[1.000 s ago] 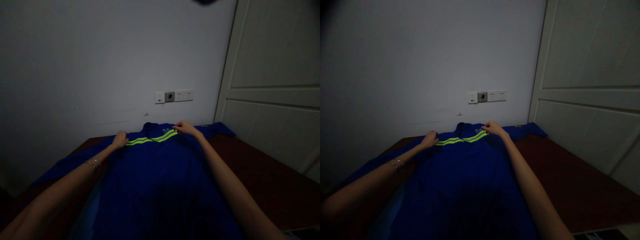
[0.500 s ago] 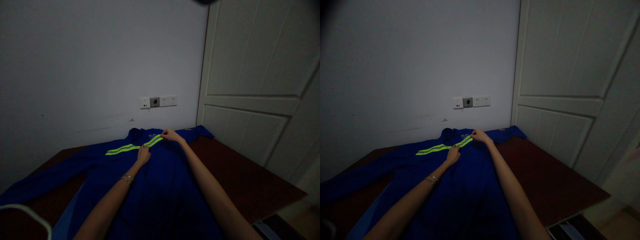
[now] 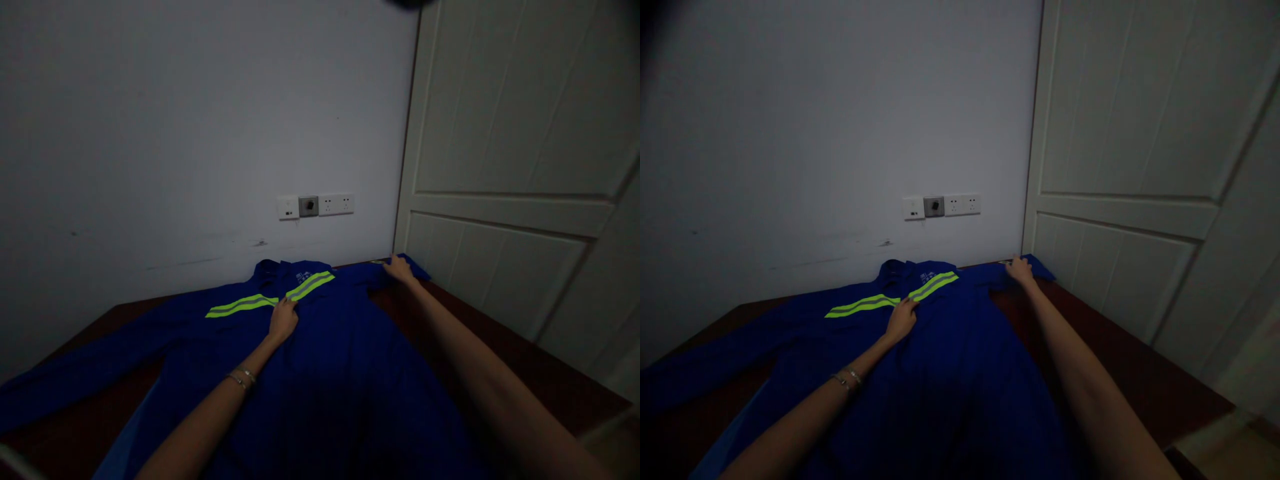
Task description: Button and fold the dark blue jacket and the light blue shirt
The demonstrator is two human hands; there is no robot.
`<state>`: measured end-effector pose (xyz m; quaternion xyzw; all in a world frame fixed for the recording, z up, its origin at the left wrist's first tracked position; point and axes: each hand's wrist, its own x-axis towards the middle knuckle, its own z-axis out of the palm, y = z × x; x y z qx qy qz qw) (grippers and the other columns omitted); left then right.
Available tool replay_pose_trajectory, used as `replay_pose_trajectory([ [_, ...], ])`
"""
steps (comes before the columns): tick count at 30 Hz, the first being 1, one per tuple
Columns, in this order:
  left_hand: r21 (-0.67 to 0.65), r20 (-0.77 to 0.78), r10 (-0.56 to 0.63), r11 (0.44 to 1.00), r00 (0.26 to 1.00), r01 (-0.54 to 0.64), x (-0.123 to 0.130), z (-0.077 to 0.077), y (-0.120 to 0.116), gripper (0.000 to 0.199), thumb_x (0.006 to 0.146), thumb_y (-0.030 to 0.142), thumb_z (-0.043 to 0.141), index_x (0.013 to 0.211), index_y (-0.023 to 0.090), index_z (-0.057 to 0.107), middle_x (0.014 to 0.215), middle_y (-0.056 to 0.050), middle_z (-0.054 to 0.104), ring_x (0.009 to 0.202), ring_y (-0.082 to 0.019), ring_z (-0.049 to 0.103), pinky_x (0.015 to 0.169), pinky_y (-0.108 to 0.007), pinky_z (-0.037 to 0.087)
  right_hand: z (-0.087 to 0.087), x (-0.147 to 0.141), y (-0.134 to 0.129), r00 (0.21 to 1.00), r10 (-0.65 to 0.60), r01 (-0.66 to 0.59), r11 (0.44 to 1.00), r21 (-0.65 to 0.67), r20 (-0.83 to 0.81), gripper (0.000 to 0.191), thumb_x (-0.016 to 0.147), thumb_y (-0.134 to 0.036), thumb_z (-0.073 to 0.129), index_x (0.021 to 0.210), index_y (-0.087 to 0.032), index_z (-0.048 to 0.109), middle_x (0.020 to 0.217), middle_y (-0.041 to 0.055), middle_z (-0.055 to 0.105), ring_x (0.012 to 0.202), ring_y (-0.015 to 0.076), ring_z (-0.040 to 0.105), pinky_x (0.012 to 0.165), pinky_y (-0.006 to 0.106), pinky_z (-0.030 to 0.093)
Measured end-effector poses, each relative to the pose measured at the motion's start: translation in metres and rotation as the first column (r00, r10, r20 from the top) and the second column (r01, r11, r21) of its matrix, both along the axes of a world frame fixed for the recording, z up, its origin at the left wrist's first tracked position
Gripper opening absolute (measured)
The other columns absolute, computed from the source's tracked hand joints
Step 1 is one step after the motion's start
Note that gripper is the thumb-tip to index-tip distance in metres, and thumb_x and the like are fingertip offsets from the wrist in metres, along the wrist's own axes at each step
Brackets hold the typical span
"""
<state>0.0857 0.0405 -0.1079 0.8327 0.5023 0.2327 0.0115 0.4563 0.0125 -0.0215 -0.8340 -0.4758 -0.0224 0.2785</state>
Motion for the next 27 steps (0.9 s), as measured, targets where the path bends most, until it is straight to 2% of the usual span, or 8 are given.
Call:
replay_pose_trajectory([
  [2,0.002,0.001,-0.004,1.000,1.000,0.004,0.000,-0.001,0.001,0.046,0.073,0.004,0.038,0.113,0.013,0.059,0.117,-0.008,0.058,0.122,-0.018,0.039,0.104,-0.029,0.025,-0.015,0.022,-0.001,0.994,-0.109,0.109,0.992,-0.059,0.015,0.054,0.083,-0.033,0.042,0.130,-0.007,0.034,0.122,0.0259,0.043,0.113,0.0330,0.043,0.090,0.043,0.035],
  [4,-0.010,0.002,-0.002,1.000,1.000,0.002,0.000,-0.001,0.002,0.046,0.074,0.004,0.038,0.113,0.014,0.059,0.117,-0.007,0.058,0.122,-0.018,0.039,0.104,-0.029,0.025,-0.030,0.040,0.002,0.988,-0.153,0.155,0.983,-0.100,0.026,0.055,0.084,-0.035,0.040,0.132,-0.009,0.031,0.122,0.0254,0.042,0.113,0.0336,0.043,0.088,0.044,0.036],
  [10,-0.023,0.025,0.001,1.000,1.000,0.000,0.000,-0.003,0.003,0.045,0.074,0.005,0.039,0.113,0.015,0.060,0.119,-0.008,0.057,0.121,-0.018,0.040,0.103,-0.031,0.025,-0.059,0.069,0.018,0.980,-0.126,0.141,0.986,-0.093,0.151,0.052,0.086,-0.034,0.036,0.134,-0.016,0.031,0.128,0.0213,0.039,0.118,0.0339,0.037,0.087,0.044,0.037],
  [13,-0.035,0.033,0.001,0.999,0.999,0.000,0.000,-0.003,0.002,0.045,0.073,0.006,0.039,0.112,0.015,0.060,0.118,-0.008,0.057,0.119,-0.018,0.042,0.103,-0.030,0.025,-0.065,0.075,0.024,0.977,-0.084,0.104,0.990,-0.097,0.198,0.051,0.086,-0.031,0.039,0.133,-0.013,0.031,0.123,0.0214,0.045,0.116,0.0316,0.040,0.088,0.044,0.037],
  [16,-0.053,0.039,0.015,0.999,0.999,-0.013,0.001,-0.002,0.001,0.046,0.073,0.005,0.040,0.112,0.016,0.060,0.119,-0.007,0.057,0.117,-0.017,0.043,0.102,-0.030,0.026,-0.070,0.077,0.028,0.975,-0.123,0.145,0.983,-0.111,0.185,0.051,0.084,-0.029,0.042,0.130,-0.009,0.032,0.114,0.0234,0.051,0.110,0.0327,0.045,0.084,0.047,0.038],
  [20,-0.041,0.053,0.004,0.999,0.999,-0.001,0.000,-0.001,-0.001,0.045,0.073,0.006,0.039,0.111,0.016,0.060,0.118,-0.007,0.057,0.115,-0.017,0.045,0.100,-0.030,0.027,-0.075,0.078,0.030,0.970,-0.166,0.190,0.974,-0.126,0.177,0.042,0.082,-0.022,0.042,0.120,-0.004,0.043,0.105,0.0254,0.056,0.107,0.0348,0.048,0.083,0.045,0.039],
  [23,-0.025,0.060,-0.009,1.000,0.998,0.010,0.000,-0.002,0.000,0.044,0.073,0.006,0.039,0.110,0.014,0.061,0.116,-0.008,0.058,0.113,-0.018,0.045,0.099,-0.030,0.028,-0.078,0.079,0.033,0.976,-0.196,0.205,0.974,-0.098,0.091,0.042,0.080,-0.019,0.042,0.119,-0.004,0.045,0.103,0.0257,0.057,0.104,0.0343,0.051,0.081,0.044,0.041],
  [27,-0.026,0.053,-0.019,0.999,0.998,0.020,0.000,-0.003,0.002,0.044,0.074,0.006,0.038,0.110,0.015,0.061,0.115,-0.009,0.059,0.113,-0.018,0.046,0.099,-0.030,0.028,-0.080,0.081,0.039,0.968,-0.221,0.229,0.972,0.060,-0.117,0.056,0.074,-0.017,0.048,0.127,-0.003,0.039,0.107,0.0247,0.057,0.102,0.0308,0.055,0.080,0.037,0.044],
])
